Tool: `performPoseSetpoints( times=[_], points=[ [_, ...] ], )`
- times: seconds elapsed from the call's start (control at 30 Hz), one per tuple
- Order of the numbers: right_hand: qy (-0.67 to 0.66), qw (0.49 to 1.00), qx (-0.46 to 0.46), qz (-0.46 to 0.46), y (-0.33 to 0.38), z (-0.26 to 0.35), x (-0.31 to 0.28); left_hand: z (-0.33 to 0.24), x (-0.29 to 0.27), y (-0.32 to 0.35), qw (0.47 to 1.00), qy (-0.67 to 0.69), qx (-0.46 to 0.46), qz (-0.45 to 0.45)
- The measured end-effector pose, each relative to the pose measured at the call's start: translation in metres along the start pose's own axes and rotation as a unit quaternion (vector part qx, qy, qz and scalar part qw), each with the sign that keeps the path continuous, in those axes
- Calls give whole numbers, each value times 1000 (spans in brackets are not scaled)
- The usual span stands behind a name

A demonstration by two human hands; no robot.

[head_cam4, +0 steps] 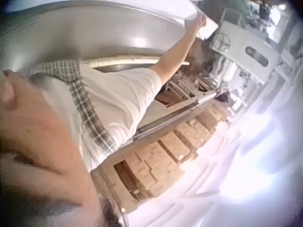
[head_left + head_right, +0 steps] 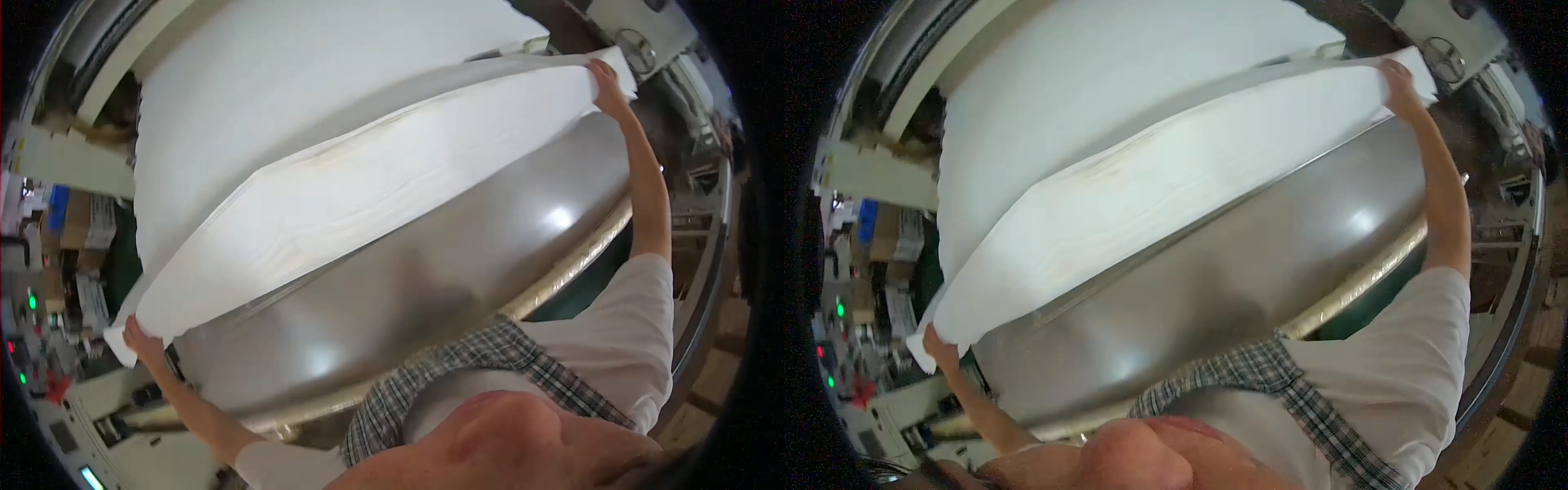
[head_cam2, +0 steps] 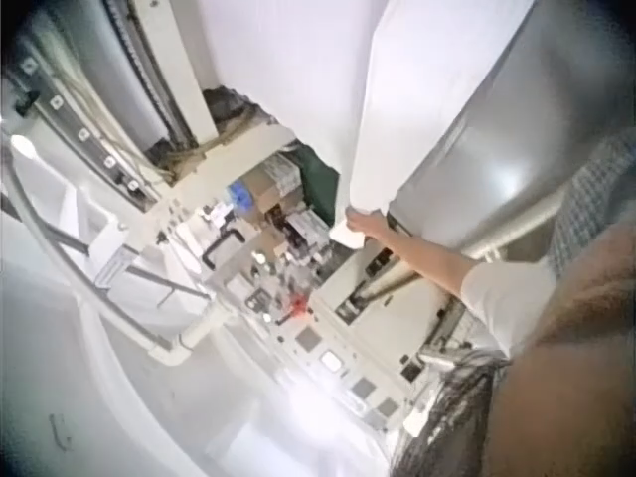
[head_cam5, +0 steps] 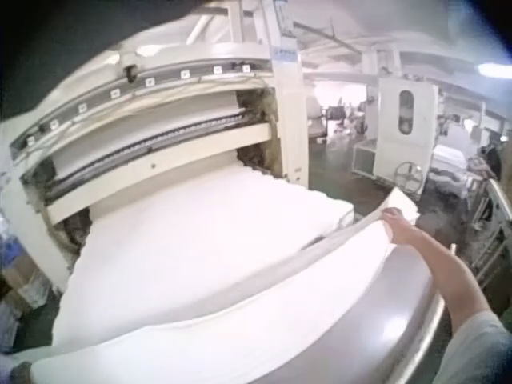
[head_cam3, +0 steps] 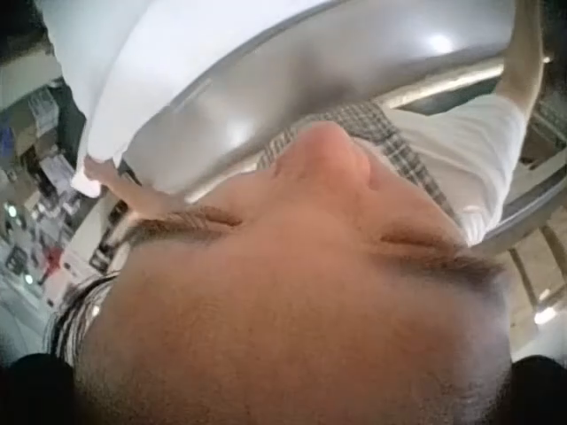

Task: Loading and aligning large sheets of paper pulp into an industrial processing machine.

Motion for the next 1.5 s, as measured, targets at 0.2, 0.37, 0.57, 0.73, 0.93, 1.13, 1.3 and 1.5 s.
performPoseSetpoints(
  times=[0.2,0.37,0.57,0.73,0.93,1.13,1.3,1.5],
  points=[
    [-86,989,-118,7,16,-23,-4,1,-2,30,993,18,-84,83],
    [-36,991,-80,99,2,-1,-19,7,-4,49,987,-1,-86,133],
    [-46,974,-33,219,-32,42,-19,33,7,77,933,-14,-245,264],
    [-27,963,-87,253,35,-10,12,-11,13,146,931,-10,-199,306],
    [-56,907,-170,382,20,-88,72,-4,28,60,825,-28,-154,543],
    [99,763,-172,616,-18,4,95,-46,69,53,683,-130,-117,710],
    [140,720,-67,676,37,-147,127,-111,66,15,691,-113,-35,713],
    [67,933,-122,332,-18,-188,98,-119,-3,25,938,126,-132,294]
  ],
)
Point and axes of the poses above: each hand's wrist, its own y-axis away from the middle knuckle, its own x-axis out of the palm, z = x × y, the point moved 6 cm from there along -y, towards the middle knuckle, and after that the axes turned 6 degrees about -x, right-handed, at the moved point
